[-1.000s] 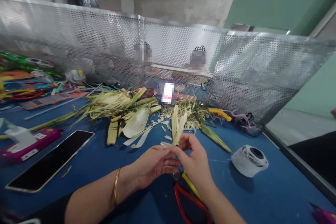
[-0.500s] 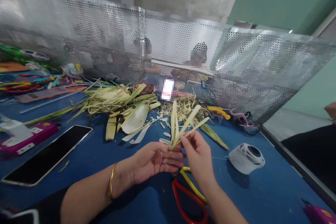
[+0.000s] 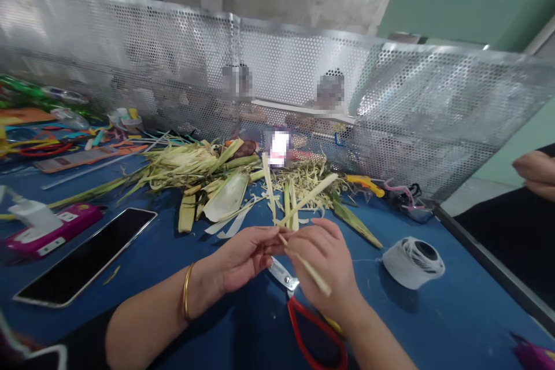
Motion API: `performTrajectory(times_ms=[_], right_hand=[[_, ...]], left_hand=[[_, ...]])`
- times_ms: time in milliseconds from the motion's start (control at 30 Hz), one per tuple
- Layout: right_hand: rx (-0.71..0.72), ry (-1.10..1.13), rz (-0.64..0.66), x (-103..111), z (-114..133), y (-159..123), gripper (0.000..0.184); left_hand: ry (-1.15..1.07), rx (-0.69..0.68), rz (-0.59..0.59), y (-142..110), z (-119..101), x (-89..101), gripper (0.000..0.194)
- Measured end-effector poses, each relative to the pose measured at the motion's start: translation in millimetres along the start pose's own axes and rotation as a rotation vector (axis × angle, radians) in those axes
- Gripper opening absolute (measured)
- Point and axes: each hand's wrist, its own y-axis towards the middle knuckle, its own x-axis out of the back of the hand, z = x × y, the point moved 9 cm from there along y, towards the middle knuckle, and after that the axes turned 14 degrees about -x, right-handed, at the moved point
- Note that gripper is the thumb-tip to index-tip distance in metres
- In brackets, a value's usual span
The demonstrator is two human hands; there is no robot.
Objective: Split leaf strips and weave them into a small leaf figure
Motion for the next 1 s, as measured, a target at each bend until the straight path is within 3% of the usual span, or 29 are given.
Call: performTrajectory(times_ms=[133,233,300,433,533,667,800,1000], right_hand=[[0.241,-0.185,0.118,-15.9,28.2,-8.1,0.023],[0.215,-0.103,0.207,-20.8,28.1,-7.5,0.023],[0.066,0.076,0.202,-14.4,14.1,-1.5,0.022],[-0.576,0.438,-0.052,3.4,-55.1,2.3,0.015],[-0.88,0.669,-0.038,-13.8,-82.6,-7.2,0.029],[-1.036,0.767,0.093,-38.4,-91.5,-16.6,0.039],[-1.061,0.714,0.075,-39.0,-96.5,-20.5,0.043],[-1.055,0.69,0.011,-34.4,-92.8,-19.3,0.044]], left_hand=[[-0.055,-0.008,-0.061,1.4,-2.1,4.7,0.015],[-0.079,-0.038,-0.131,2.7,-5.9,10.5,0.015],[-0.069,-0.065,-0.147,2.5,-9.1,10.9,0.015],[0.006,-0.06,-0.091,-1.8,-5.4,3.1,0.015],[0.039,0.013,-0.017,-6.2,8.9,-3.8,0.017],[0.065,0.091,0.08,-8.9,23.1,-9.5,0.021],[0.061,0.118,0.108,-9.3,24.5,-10.5,0.028],[0.138,0.071,0.107,-8.7,22.5,-7.4,0.023]])
